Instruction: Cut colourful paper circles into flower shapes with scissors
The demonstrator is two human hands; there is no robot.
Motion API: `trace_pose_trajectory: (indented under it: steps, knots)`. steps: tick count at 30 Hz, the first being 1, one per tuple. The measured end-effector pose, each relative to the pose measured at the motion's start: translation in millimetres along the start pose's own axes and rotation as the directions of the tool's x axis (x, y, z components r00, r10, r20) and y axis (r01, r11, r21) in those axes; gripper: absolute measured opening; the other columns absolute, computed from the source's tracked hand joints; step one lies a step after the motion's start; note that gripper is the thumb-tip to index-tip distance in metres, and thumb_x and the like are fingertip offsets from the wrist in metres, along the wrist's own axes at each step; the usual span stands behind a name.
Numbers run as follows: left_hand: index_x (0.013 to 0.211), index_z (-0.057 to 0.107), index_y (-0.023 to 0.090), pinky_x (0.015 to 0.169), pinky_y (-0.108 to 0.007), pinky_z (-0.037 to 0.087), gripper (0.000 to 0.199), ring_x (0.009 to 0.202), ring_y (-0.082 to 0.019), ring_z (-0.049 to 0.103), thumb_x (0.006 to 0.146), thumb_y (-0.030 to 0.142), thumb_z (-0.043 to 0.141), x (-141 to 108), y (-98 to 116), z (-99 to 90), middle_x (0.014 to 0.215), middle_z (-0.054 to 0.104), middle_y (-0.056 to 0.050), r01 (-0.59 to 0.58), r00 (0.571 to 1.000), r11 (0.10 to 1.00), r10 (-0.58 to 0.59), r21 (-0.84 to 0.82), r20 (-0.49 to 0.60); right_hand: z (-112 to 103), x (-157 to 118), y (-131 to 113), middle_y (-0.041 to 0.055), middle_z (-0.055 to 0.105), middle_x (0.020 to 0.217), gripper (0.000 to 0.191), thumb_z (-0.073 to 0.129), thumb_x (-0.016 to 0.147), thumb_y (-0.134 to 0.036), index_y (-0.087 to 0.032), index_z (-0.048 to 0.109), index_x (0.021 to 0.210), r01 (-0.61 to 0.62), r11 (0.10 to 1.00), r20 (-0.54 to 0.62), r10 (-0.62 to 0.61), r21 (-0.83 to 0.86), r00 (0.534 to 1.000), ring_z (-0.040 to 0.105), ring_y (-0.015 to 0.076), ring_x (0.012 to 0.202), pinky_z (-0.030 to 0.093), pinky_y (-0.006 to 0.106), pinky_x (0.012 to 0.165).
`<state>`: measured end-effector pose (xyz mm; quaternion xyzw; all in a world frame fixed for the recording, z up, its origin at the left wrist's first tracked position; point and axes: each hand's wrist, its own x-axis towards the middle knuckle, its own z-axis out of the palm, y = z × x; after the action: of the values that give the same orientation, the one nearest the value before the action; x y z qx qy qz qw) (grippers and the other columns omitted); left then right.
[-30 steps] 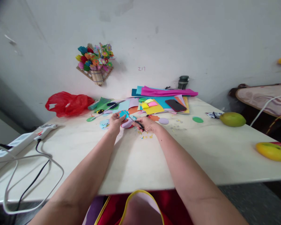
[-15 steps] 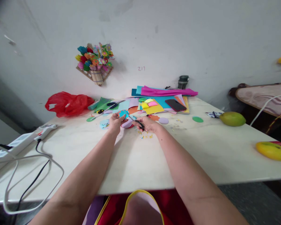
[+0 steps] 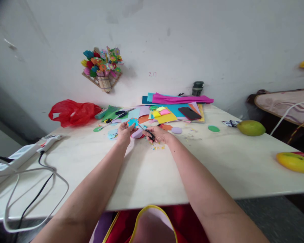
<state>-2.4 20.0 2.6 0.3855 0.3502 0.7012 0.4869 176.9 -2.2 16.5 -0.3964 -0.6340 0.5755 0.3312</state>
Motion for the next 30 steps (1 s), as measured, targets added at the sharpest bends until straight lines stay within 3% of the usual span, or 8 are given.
trace_pose_trajectory:
  steps: [9, 12, 18, 23, 30]
  knots:
    - [0.084, 0.055, 0.019, 0.063, -0.028, 0.058, 0.053, 0.059, -0.011, 0.064, 0.049, 0.03, 0.093, 0, 0, 0.9, 0.071, 0.066, 0.002, -0.026, 0.997, 0.999, 0.024, -0.026, -0.073, -10, -10, -4, 0.0021, 0.066, 0.059, 0.035, 0.077, 0.075, -0.046, -0.015, 0.061, 0.077, 0.012, 1.0, 0.022, -0.012, -0.024, 1.0, 0.056, 0.0098, 0.043, 0.033, 0.018, 0.033]
    - [0.084, 0.054, 0.019, 0.064, -0.029, 0.058, 0.056, 0.062, -0.012, 0.066, 0.047, 0.034, 0.093, -2, -2, 2.3, 0.073, 0.066, 0.002, -0.03, 0.999, 0.999, 0.028, -0.025, -0.045, -10, -6, -2, 0.0005, 0.063, 0.057, 0.034, 0.082, 0.07, -0.039, -0.016, 0.058, 0.073, 0.019, 0.999, -0.083, -0.016, 0.035, 0.996, 0.054, 0.0088, 0.043, 0.031, 0.017, 0.033]
    - [0.088, 0.058, 0.019, 0.067, -0.03, 0.058, 0.059, 0.07, -0.015, 0.068, 0.045, 0.04, 0.093, -10, -5, 6.5, 0.079, 0.069, 0.0, 0.0, 0.997, 0.999, -0.003, 0.034, 0.077, 0, 6, 2, -0.0002, 0.069, 0.068, 0.043, 0.086, 0.06, -0.029, -0.018, 0.061, 0.092, 0.157, 0.968, -0.356, -0.078, 0.197, 0.931, 0.061, 0.0113, 0.053, 0.036, 0.018, 0.04]
    - [0.089, 0.059, 0.018, 0.069, -0.03, 0.058, 0.059, 0.067, -0.014, 0.067, 0.046, 0.038, 0.094, -18, -6, 12.0, 0.079, 0.069, 0.0, 0.024, 0.991, 0.997, -0.033, 0.067, 0.131, 9, 9, -2, -0.0035, 0.062, 0.063, 0.047, 0.088, 0.052, -0.028, -0.019, 0.061, 0.089, 0.211, 0.949, -0.452, -0.086, 0.234, 0.888, 0.06, 0.0123, 0.056, 0.035, 0.02, 0.043]
    - [0.086, 0.058, 0.018, 0.066, -0.028, 0.054, 0.053, 0.062, -0.014, 0.066, 0.049, 0.034, 0.093, -21, -13, 16.7, 0.071, 0.068, 0.001, 0.036, 0.988, 0.987, -0.058, 0.158, 0.14, 11, 11, -6, -0.0057, 0.056, 0.059, 0.036, 0.079, 0.057, -0.022, -0.019, 0.06, 0.088, 0.245, 0.948, -0.554, -0.094, 0.205, 0.827, 0.054, 0.0109, 0.052, 0.032, 0.021, 0.043]
